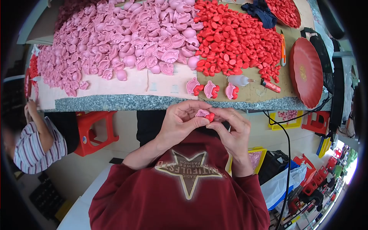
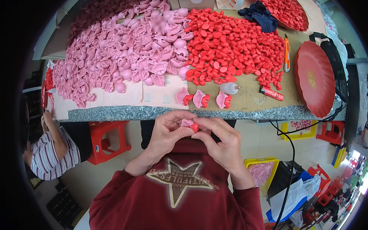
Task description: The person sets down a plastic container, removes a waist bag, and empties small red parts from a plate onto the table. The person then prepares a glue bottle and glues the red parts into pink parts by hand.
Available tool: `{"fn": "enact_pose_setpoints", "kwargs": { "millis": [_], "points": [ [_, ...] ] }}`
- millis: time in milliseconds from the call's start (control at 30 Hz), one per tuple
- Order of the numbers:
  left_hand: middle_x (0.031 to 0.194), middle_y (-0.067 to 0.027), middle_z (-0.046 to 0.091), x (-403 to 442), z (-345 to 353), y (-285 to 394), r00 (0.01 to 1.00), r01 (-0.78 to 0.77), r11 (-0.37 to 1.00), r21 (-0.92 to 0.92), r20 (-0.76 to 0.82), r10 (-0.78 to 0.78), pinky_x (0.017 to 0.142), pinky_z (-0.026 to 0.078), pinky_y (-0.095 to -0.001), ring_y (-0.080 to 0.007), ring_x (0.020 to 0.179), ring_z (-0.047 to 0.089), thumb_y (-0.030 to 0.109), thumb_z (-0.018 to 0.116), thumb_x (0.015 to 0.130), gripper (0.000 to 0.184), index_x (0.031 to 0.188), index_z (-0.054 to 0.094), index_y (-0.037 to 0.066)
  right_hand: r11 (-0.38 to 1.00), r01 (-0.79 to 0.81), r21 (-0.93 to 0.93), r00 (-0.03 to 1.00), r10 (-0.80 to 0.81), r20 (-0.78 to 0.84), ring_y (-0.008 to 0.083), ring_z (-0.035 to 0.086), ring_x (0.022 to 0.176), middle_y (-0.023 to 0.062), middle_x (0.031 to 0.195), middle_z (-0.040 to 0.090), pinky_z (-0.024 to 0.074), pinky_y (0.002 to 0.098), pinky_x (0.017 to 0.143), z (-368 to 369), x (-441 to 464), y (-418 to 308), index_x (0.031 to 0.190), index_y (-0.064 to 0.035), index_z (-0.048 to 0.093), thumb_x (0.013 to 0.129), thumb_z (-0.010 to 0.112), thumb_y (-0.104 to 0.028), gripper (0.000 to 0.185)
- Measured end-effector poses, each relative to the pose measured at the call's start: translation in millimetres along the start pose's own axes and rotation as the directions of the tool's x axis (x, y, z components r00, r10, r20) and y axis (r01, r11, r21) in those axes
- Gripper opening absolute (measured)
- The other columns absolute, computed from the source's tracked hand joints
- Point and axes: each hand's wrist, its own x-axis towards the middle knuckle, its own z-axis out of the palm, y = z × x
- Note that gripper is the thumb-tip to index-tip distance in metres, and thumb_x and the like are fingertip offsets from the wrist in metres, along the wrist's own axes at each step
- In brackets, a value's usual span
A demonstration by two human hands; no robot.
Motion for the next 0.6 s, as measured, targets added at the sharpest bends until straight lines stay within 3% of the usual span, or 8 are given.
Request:
{"fn": "enact_pose_setpoints", "kwargs": {
  "millis": [167,300,400,500,600],
  "points": [
    [0.097,-0.0123,0.062,-2,1,-3,0.997,-0.078,0.995,0.056,0.023,0.076,0.081,0.050,-0.0259,-0.0152,0.091,0.060,-0.005,0.058,0.081,0.023,0.104,0.056,-0.005,0.960,-0.100,0.260,0.995,0.091,0.045,0.0132,0.060,0.076,0.0075,0.085,0.061,0.0487,0.0240,0.067,-4,-1,8,0.097,0.0006,0.062,0.069,0.070,0.002,0.029],
    [0.099,-0.0116,0.062,0,-3,-3,1.000,-0.002,1.000,0.023,0.025,0.001,0.081,0.050,-0.0252,-0.0153,0.090,0.060,-0.005,0.058,0.081,0.027,0.108,0.056,-0.005,0.858,-0.139,0.494,0.984,0.176,-0.027,0.0120,0.058,0.077,0.0075,0.086,0.060,0.0470,0.0226,0.067,8,-5,11,0.097,0.0019,0.061,0.070,0.069,0.004,0.028],
    [0.100,-0.0107,0.062,-1,-3,-3,1.000,-0.010,0.998,0.056,-0.014,0.011,0.082,0.050,-0.0247,-0.0149,0.090,0.060,-0.005,0.057,0.081,0.028,0.110,0.057,-0.004,0.921,-0.093,0.377,0.979,0.153,-0.133,0.0126,0.058,0.076,0.0093,0.088,0.059,0.0472,0.0229,0.065,13,-5,10,0.097,0.0028,0.059,0.071,0.069,0.003,0.028],
    [0.100,-0.0106,0.062,-4,3,0,0.994,-0.055,0.986,0.155,-0.090,0.070,0.081,0.050,-0.0247,-0.0142,0.090,0.060,-0.005,0.058,0.081,0.026,0.107,0.060,-0.002,0.999,0.020,0.041,0.983,-0.013,-0.185,0.0131,0.058,0.075,0.0111,0.091,0.057,0.0481,0.0236,0.063,18,-4,7,0.096,0.0031,0.058,0.072,0.068,0.003,0.026],
    [0.099,-0.0119,0.063,-4,11,0,0.970,-0.190,0.941,0.281,-0.095,0.225,0.079,0.049,-0.0260,-0.0150,0.088,0.060,-0.005,0.060,0.079,0.023,0.101,0.063,-0.001,0.997,0.068,0.044,0.978,-0.058,-0.198,0.0133,0.057,0.072,0.0111,0.090,0.054,0.0482,0.0234,0.061,20,-4,11,0.093,0.0034,0.057,0.075,0.065,0.002,0.020]
  ]
}}
